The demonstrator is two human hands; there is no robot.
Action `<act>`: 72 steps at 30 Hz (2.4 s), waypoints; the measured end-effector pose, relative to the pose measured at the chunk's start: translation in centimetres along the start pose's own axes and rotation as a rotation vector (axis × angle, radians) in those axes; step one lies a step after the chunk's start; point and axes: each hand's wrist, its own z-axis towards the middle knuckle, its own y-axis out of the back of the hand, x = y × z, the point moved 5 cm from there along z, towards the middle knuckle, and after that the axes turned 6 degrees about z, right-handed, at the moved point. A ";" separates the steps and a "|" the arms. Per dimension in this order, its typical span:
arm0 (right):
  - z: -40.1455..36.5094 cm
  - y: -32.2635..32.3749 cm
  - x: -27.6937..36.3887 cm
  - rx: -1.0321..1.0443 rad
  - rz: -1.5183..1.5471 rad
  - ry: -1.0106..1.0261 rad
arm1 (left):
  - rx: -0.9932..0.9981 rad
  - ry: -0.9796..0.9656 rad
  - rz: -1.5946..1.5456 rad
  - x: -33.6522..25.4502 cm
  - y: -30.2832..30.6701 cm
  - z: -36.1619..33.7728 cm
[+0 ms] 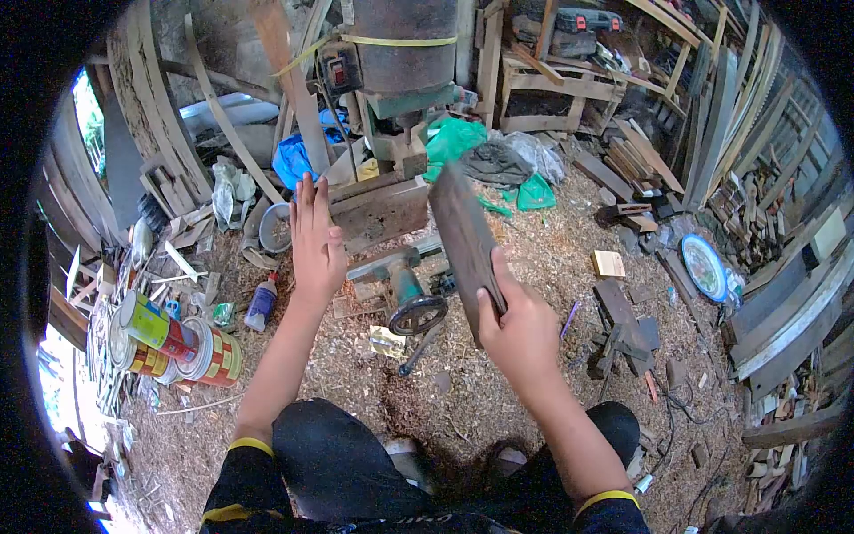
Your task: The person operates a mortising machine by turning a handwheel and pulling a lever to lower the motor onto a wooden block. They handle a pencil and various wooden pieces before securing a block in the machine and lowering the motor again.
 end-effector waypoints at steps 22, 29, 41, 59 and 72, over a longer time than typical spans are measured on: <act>0.4 0.1 -0.1 0.074 0.138 -0.317 | 0.007 -0.004 -0.014 -0.5 -0.3 -0.2; -0.3 -0.7 0.3 0.125 0.024 -0.161 | -0.004 0.005 -0.004 -0.5 -0.2 -0.1; 0.3 -0.4 -0.6 0.133 0.090 -0.243 | -0.008 -0.011 -0.003 -0.7 -0.6 0.0; 0.8 0.2 -0.6 0.083 0.132 -0.243 | 0.126 -0.077 0.129 -0.5 -2.3 -0.5; 0.3 0.4 -0.3 -0.187 0.246 -0.088 | 0.158 -0.084 0.165 -0.8 -2.3 -0.6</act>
